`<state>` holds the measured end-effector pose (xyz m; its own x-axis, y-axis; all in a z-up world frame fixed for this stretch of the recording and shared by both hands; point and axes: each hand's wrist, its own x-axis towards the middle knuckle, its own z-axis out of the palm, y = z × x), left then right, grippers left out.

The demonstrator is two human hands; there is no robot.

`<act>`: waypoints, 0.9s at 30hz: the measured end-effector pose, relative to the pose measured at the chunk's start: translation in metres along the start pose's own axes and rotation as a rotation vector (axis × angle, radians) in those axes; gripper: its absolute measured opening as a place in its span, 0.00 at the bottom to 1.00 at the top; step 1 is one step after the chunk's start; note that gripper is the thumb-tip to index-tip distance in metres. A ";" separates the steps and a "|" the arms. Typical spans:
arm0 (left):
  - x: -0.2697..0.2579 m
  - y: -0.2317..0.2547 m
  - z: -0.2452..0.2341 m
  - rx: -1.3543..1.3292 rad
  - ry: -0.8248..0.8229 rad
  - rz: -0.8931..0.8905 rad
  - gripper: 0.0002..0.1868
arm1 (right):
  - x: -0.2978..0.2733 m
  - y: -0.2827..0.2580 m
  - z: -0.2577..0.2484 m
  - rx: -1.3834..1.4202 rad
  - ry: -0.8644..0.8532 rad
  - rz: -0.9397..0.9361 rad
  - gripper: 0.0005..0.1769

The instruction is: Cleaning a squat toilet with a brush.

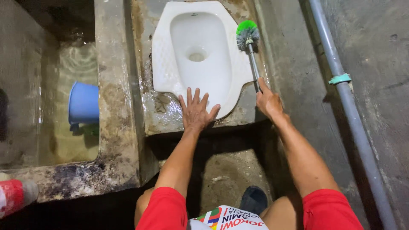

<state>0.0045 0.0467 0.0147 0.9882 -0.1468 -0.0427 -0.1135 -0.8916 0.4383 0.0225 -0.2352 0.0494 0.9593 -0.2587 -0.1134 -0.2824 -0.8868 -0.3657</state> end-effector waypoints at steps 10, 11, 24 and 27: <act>0.000 0.003 0.002 0.016 -0.028 -0.002 0.42 | -0.070 0.128 0.050 -0.448 -0.053 -0.290 0.27; -0.001 0.005 0.001 0.012 -0.029 0.009 0.42 | -0.093 0.091 0.025 -0.452 -0.048 -0.281 0.27; 0.003 0.002 0.003 0.012 -0.053 -0.018 0.43 | -0.030 0.008 -0.012 0.013 -0.057 0.005 0.36; 0.002 -0.004 0.009 0.000 -0.005 0.007 0.42 | 0.000 -0.001 -0.001 -0.011 -0.040 0.019 0.36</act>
<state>0.0056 0.0460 0.0047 0.9869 -0.1549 -0.0445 -0.1200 -0.8907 0.4385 0.0226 -0.2343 0.0505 0.9526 -0.2606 -0.1569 -0.3005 -0.8859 -0.3534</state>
